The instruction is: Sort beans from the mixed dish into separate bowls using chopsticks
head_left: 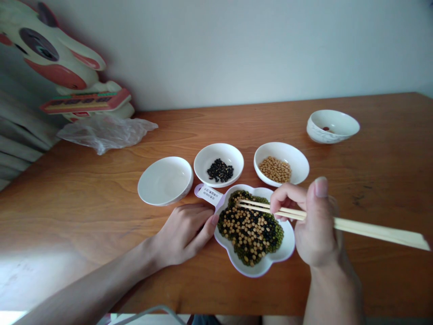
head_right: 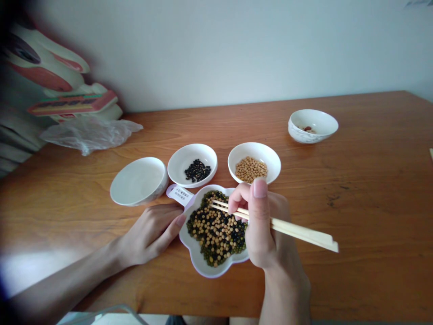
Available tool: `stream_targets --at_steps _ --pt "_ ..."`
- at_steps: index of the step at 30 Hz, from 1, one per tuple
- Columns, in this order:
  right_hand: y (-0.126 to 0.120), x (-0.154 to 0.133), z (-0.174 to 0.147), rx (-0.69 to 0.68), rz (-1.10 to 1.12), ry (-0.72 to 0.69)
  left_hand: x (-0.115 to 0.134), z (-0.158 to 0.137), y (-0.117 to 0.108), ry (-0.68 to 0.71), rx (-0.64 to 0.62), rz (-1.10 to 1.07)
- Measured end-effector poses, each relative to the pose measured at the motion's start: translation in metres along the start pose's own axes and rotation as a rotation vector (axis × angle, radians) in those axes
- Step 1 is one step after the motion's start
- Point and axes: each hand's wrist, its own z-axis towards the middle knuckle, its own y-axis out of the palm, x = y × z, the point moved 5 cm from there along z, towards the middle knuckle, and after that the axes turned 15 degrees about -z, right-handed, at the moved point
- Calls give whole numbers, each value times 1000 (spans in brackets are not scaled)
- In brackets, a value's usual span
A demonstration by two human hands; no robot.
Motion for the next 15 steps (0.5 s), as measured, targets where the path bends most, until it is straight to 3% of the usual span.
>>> stream_targets --at_steps 15 --pt "-6 -9 -1 120 -74 -52 1 -1 -1 4 2 7"
